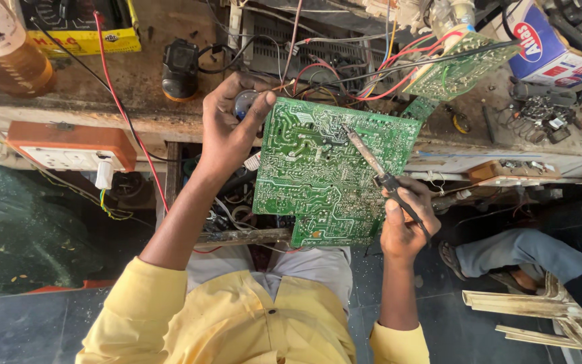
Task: The person holds a green circuit board against the workbench with one hand while using a soldering iron in the other hand to solder points on the board, occasionally repositioning the board and touching components with a finger between soldering passes.
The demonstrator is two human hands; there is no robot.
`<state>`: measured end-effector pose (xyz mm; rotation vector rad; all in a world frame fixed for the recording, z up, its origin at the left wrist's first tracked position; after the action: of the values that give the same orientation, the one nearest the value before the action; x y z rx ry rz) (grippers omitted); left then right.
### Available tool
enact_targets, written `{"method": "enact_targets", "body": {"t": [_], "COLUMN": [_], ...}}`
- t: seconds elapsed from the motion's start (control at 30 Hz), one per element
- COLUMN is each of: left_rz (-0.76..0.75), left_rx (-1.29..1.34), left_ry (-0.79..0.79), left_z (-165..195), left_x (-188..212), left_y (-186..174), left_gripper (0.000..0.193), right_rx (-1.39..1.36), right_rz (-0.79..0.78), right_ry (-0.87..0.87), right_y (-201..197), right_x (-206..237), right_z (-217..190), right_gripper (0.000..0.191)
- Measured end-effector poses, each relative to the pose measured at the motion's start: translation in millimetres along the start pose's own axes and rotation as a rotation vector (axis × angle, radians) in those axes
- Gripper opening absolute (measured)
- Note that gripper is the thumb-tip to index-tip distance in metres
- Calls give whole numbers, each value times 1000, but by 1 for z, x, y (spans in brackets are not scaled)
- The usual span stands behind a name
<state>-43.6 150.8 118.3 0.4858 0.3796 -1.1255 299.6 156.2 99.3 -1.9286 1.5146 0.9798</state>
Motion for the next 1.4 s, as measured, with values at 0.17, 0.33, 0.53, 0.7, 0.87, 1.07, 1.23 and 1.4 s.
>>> {"method": "enact_targets", "body": {"t": [0.17,0.33,0.53,0.7,0.87,1.07,1.23,1.4], "left_rz": [-10,-38,-23,-30,-27,-21,-31,-51], "left_rx": [-53,-68,-39,-49,-21,-47,-80,-61], "left_ry": [7,105,5,66,-11,57,23,33], "left_z": [2,11,2,4,-4,0,0,3], "left_x": [-1,-2,-2,-2,-2,-1,-2,-2], "left_y": [0,2,3,3,4,4,4,4], "left_gripper": [12,13,14,13,12,11,10,12], "right_rx": [-116,-152,-114,-105,-105,-50,62,30], "right_rz": [22,28,51,59,53,8,-38,-61], "right_ry": [24,32,28,29,37,-3,-24,20], "right_y": [-6,-11,-15,-18,-18,-16,-16,-12], "right_x": [3,6,11,13,12,3,-11,-25], "right_z": [13,20,25,27,26,17,0,-16], "right_gripper": [26,26,24,25,25,23,26,27]}}
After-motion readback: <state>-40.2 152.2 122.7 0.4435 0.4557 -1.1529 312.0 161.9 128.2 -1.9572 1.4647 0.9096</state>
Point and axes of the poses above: each hand's wrist, its own x-axis away from the middle knuckle, its own y-axis out of the palm, z = x × y, the point moved 7 cm from there along -x, towards the middle knuckle, and after that the axes turned 6 degrees about -x, right-handed, at the moved point
